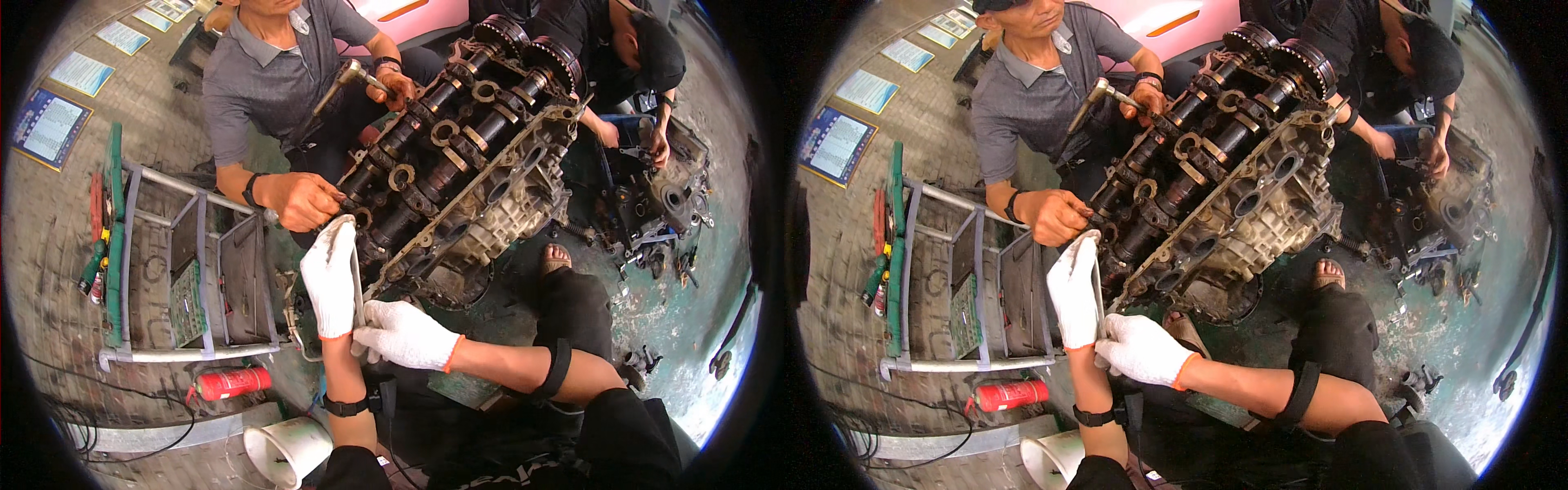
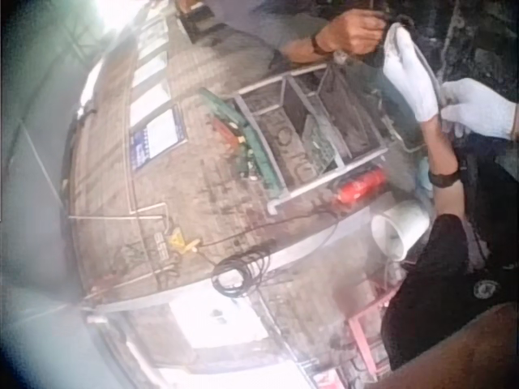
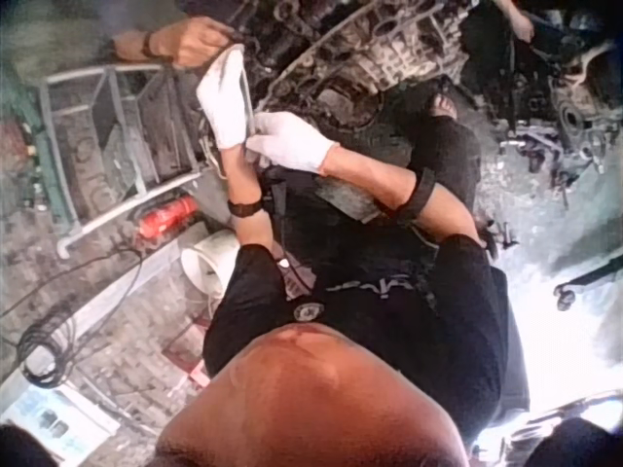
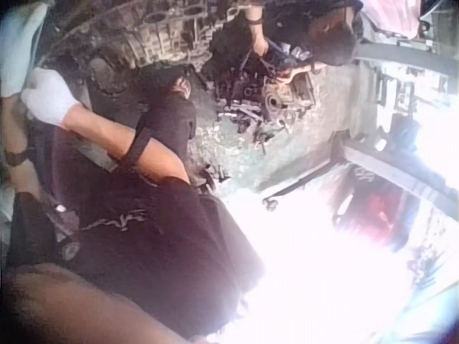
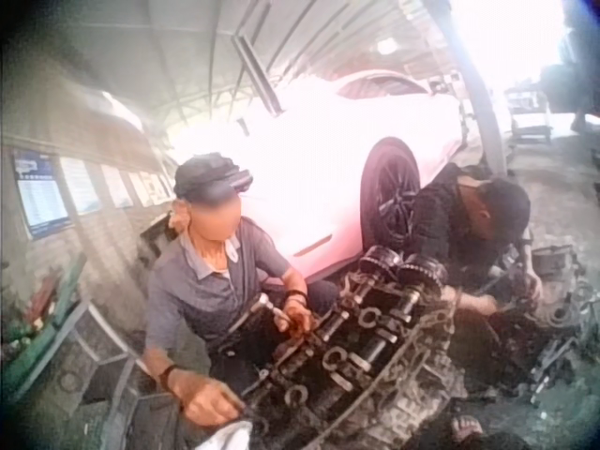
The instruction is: The person uses a wrench to loosen and remove bolts from a disassembled engine block. They work methodically on the cylinder head area while another person assists nearby.
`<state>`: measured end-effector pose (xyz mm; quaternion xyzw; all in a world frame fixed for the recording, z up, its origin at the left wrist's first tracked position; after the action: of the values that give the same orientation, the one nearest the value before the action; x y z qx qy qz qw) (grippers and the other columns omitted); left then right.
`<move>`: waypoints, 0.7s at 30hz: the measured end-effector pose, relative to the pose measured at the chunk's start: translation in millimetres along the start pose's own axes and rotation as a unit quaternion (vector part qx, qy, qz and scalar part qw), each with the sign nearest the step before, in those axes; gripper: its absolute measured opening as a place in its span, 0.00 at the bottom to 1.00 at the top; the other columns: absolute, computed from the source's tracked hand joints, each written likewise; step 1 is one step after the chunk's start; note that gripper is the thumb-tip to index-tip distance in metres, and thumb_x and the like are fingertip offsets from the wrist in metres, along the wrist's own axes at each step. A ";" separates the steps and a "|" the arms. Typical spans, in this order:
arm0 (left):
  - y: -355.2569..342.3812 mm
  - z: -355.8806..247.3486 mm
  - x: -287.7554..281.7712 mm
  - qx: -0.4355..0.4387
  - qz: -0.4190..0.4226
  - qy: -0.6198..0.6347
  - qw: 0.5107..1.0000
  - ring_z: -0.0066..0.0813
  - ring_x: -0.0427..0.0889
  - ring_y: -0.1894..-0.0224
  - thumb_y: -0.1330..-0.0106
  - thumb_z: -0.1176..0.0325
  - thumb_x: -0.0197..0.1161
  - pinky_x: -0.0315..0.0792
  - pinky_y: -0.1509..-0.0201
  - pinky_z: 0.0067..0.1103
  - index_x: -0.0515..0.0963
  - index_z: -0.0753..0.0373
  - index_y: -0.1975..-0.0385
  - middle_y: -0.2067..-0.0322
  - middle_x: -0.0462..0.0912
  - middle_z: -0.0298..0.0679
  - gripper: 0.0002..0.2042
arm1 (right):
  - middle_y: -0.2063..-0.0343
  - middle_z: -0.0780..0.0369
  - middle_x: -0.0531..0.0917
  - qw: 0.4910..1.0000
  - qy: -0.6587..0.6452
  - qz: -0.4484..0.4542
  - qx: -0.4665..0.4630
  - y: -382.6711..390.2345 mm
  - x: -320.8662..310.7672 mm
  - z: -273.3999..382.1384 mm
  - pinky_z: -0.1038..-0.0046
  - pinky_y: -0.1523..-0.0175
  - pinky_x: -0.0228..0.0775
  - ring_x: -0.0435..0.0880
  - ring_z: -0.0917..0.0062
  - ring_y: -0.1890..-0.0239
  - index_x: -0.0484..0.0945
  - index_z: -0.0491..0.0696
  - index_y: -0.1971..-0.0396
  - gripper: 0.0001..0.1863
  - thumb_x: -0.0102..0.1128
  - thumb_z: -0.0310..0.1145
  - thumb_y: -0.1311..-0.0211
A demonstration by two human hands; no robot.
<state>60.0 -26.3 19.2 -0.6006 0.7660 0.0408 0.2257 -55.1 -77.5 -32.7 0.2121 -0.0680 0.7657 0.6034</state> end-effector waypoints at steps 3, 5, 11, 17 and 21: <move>2.5 3.4 -12.1 -0.017 -0.050 0.018 0.998 0.24 0.82 0.54 0.28 0.69 0.61 0.73 0.44 0.21 0.83 0.73 0.52 0.56 0.87 0.41 0.14 | 0.73 0.57 0.86 1.000 0.029 0.007 -0.002 1.4 1.5 2.2 0.71 0.63 0.78 0.85 0.74 0.73 0.77 0.37 0.59 0.13 0.54 0.32 0.33; 2.7 7.5 -13.2 -0.034 -0.047 0.022 0.998 0.26 0.82 0.52 0.27 0.66 0.60 0.71 0.42 0.21 0.82 0.74 0.51 0.55 0.87 0.42 0.16 | 0.72 0.60 0.85 0.998 0.058 0.013 0.025 2.3 -4.6 4.0 0.76 0.63 0.77 0.84 0.79 0.72 0.77 0.37 0.58 0.12 0.55 0.32 0.31; 2.3 5.4 -11.2 -0.028 -0.040 -0.013 0.999 0.25 0.81 0.53 0.28 0.66 0.61 0.71 0.42 0.21 0.83 0.74 0.52 0.56 0.87 0.41 0.15 | 0.76 0.59 0.81 0.980 0.115 -0.149 -0.059 26.7 -62.6 48.0 0.73 0.65 0.74 0.81 0.77 0.73 0.77 0.36 0.53 0.15 0.55 0.32 0.32; 4.5 5.5 -1.1 -0.040 -0.034 -0.026 0.998 0.25 0.82 0.54 0.29 0.68 0.62 0.72 0.43 0.21 0.83 0.74 0.54 0.58 0.87 0.40 0.14 | 0.72 0.62 0.83 0.977 -0.068 -0.181 -0.092 38.6 -92.0 69.3 0.81 0.63 0.73 0.79 0.84 0.71 0.71 0.34 0.42 0.18 0.53 0.29 0.26; 1.9 9.9 -1.7 -0.061 -0.053 -0.017 0.997 0.26 0.83 0.54 0.30 0.68 0.64 0.73 0.43 0.22 0.83 0.73 0.53 0.57 0.88 0.42 0.13 | 0.70 0.60 0.85 0.974 -0.082 -0.191 -0.087 34.9 -97.9 67.5 0.82 0.63 0.74 0.80 0.85 0.71 0.71 0.35 0.41 0.18 0.52 0.30 0.25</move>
<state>61.5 -21.0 10.6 -0.6523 0.7249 0.0855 0.2041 -54.1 -198.6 -6.4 0.2298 -0.1418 0.6076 0.7469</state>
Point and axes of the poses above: each hand's wrist, its own y-axis away from the middle knuckle, its own x-axis out of the palm, z = x × y, the point moved 7 cm from there along -y, towards the middle knuckle
